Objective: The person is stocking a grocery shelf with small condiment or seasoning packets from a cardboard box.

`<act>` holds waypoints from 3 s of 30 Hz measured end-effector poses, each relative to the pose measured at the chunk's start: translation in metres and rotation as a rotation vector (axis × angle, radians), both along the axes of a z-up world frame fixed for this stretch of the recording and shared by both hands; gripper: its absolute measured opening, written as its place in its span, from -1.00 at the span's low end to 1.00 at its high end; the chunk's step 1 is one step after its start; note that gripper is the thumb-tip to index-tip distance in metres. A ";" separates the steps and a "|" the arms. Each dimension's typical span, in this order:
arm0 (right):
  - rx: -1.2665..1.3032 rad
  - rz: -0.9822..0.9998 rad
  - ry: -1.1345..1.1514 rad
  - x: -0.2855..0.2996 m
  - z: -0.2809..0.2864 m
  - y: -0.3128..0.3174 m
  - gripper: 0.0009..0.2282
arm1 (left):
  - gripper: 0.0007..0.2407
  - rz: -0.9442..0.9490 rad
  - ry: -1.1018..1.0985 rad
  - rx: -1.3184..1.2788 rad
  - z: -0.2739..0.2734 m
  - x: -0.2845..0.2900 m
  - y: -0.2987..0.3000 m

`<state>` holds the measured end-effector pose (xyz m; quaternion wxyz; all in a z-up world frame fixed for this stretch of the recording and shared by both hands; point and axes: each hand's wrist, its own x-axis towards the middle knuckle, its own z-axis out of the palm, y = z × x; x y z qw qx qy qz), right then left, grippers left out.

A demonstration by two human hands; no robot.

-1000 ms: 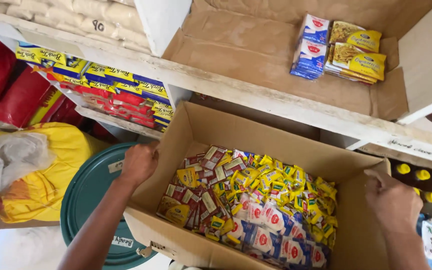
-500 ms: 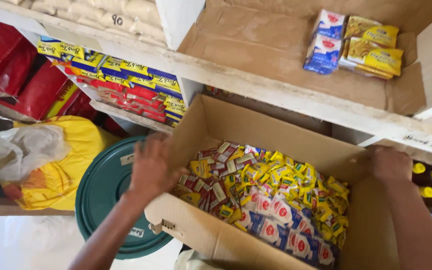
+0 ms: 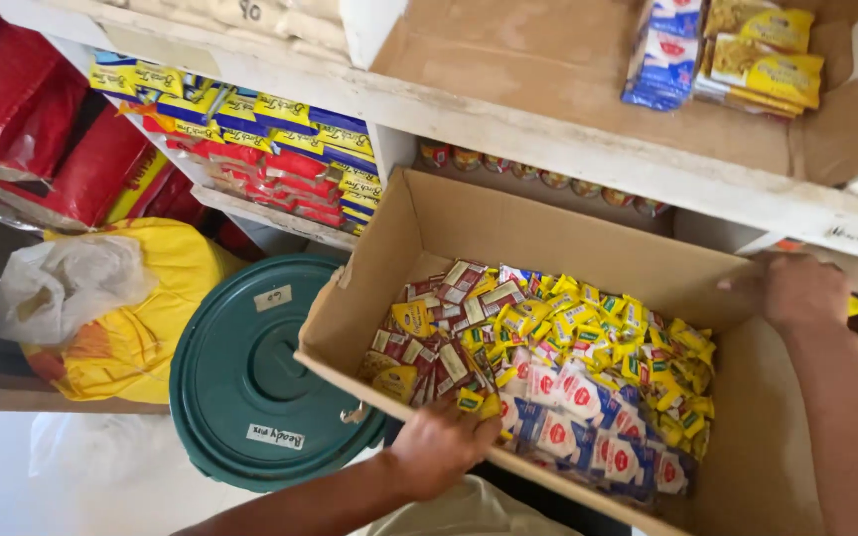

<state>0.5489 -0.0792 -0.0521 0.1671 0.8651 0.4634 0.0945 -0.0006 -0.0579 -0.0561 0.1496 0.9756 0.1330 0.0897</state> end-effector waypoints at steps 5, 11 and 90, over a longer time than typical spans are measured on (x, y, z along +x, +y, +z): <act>0.077 0.019 -0.135 -0.053 0.056 -0.022 -0.45 | -0.79 -0.140 0.132 -0.063 -0.021 -0.018 -0.003; 0.243 0.151 -0.115 -0.093 0.094 -0.037 -0.61 | -0.88 -0.368 0.187 0.008 -0.074 -0.020 -0.003; -0.533 0.347 0.548 -0.128 0.029 -0.145 -0.39 | -0.92 0.210 0.112 -0.365 -0.126 0.156 0.209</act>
